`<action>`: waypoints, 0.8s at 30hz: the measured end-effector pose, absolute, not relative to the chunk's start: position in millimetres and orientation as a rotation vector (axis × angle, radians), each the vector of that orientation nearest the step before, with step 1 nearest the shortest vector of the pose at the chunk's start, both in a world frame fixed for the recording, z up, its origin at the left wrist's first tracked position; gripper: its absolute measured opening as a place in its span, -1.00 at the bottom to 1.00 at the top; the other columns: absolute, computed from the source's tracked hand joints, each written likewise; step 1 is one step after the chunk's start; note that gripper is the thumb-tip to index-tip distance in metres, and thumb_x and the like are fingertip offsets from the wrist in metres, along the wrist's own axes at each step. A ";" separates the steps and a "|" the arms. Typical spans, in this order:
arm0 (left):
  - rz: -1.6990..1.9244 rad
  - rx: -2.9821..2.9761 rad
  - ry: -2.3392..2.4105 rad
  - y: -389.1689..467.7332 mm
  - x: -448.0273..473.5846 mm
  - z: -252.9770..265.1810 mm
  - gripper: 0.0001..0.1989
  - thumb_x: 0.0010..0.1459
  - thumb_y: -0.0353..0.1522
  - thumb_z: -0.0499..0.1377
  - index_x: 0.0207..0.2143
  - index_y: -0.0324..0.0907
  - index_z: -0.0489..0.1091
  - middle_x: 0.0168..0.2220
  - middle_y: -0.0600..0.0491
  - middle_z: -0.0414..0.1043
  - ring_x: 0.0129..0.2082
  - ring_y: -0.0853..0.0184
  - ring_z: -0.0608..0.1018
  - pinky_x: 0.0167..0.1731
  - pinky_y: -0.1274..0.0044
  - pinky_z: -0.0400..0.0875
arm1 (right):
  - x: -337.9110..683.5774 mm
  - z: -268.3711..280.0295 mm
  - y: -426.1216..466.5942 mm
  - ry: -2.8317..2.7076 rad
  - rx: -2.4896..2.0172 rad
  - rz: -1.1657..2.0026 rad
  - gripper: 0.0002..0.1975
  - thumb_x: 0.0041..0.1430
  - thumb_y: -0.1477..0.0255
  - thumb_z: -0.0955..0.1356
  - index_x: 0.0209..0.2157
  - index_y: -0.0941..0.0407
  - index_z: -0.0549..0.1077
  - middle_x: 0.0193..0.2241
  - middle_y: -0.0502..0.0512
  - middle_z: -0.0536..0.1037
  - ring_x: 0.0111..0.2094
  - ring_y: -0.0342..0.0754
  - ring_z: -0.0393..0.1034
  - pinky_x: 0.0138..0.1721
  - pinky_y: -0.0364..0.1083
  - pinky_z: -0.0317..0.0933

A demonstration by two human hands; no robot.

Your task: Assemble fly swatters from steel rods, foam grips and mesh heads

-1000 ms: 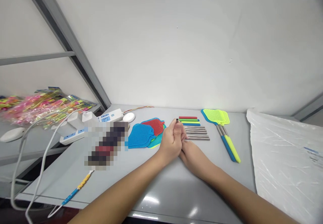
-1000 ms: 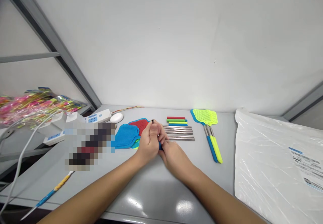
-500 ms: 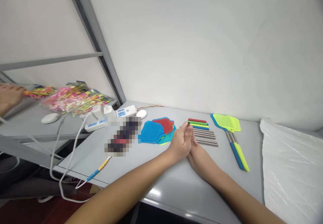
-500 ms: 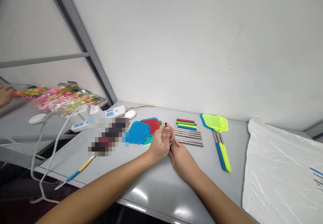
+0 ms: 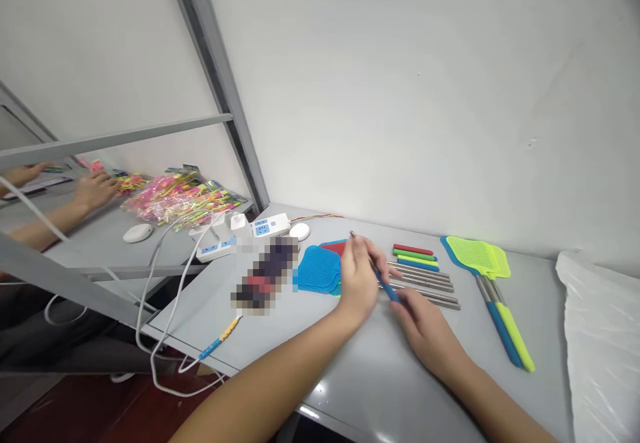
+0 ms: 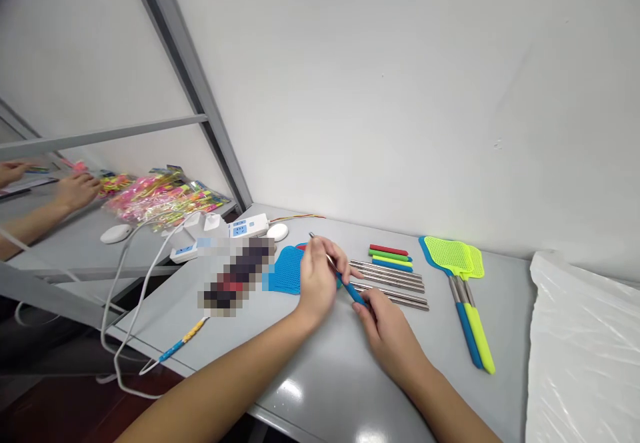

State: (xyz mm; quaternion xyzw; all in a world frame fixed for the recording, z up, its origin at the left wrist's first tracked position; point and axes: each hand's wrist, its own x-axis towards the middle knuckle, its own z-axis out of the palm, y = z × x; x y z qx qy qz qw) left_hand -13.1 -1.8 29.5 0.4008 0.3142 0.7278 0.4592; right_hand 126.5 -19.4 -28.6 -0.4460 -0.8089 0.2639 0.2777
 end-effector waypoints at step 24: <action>1.756 0.643 0.732 17.9 -21.2 26.5 -0.60 0.17 -0.01 0.09 -0.42 -0.15 0.16 -0.60 0.23 0.25 -0.65 0.49 0.35 -0.27 0.38 0.46 | 137.7 -13.4 -24.5 -2.348 -1.073 0.188 -0.70 0.34 0.37 0.15 -0.48 0.11 0.29 -0.54 0.02 0.39 -0.49 -0.11 0.19 -0.41 -0.12 -0.05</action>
